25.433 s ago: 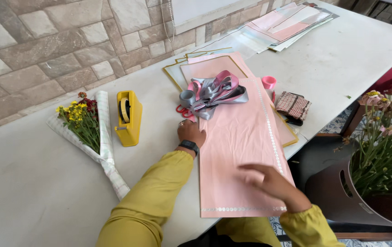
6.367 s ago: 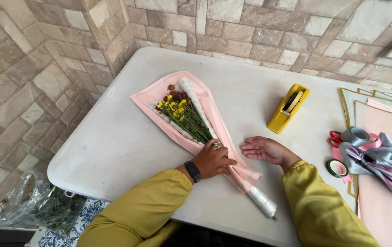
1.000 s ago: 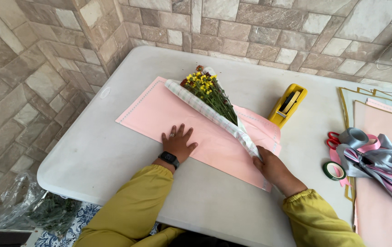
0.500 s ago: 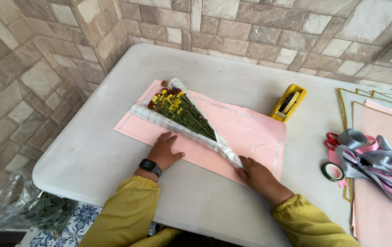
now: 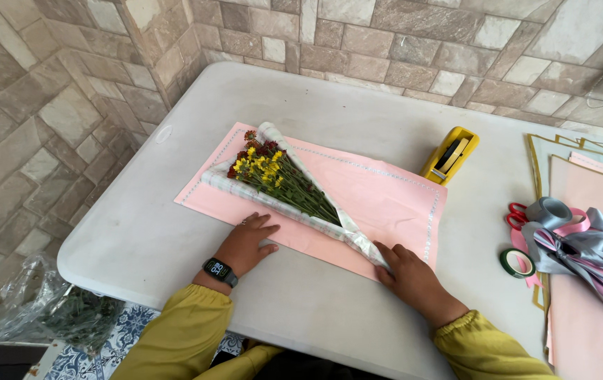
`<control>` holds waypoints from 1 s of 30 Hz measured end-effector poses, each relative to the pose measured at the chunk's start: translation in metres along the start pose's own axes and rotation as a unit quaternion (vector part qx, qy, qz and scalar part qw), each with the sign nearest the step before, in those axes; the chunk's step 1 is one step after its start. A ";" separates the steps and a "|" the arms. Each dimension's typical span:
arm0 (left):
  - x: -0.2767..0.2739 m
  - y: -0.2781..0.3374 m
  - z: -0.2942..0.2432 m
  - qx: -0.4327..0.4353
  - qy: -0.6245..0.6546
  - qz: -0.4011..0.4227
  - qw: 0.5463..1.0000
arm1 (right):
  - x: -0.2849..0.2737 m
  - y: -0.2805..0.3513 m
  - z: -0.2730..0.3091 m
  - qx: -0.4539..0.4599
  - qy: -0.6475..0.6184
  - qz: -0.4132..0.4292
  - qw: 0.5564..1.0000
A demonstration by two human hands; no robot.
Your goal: The person wraps a bouquet of yellow and dark red flowers using pink paper, folding and taping the paper around the stems.
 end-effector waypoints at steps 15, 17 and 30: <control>-0.070 -0.011 0.105 -0.350 -0.042 -0.303 0.885 | 0.001 0.008 0.008 0.012 -0.005 -0.026 1.000; -0.064 -0.024 0.131 -0.354 -0.027 -0.299 0.886 | 0.004 0.006 0.011 0.023 0.011 -0.024 0.999; -0.082 -0.007 0.142 -0.435 0.018 -0.238 0.868 | 0.006 0.004 0.020 0.100 -0.023 0.023 0.994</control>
Point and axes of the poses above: each hand's wrist, its own y-axis away from the middle knuckle, its own x-axis out of the palm, z = x × y, the point moved 1 cm from there along -y, towards the middle knuckle, and after that the axes turned 10 degrees about -z, right-handed, at the moved point
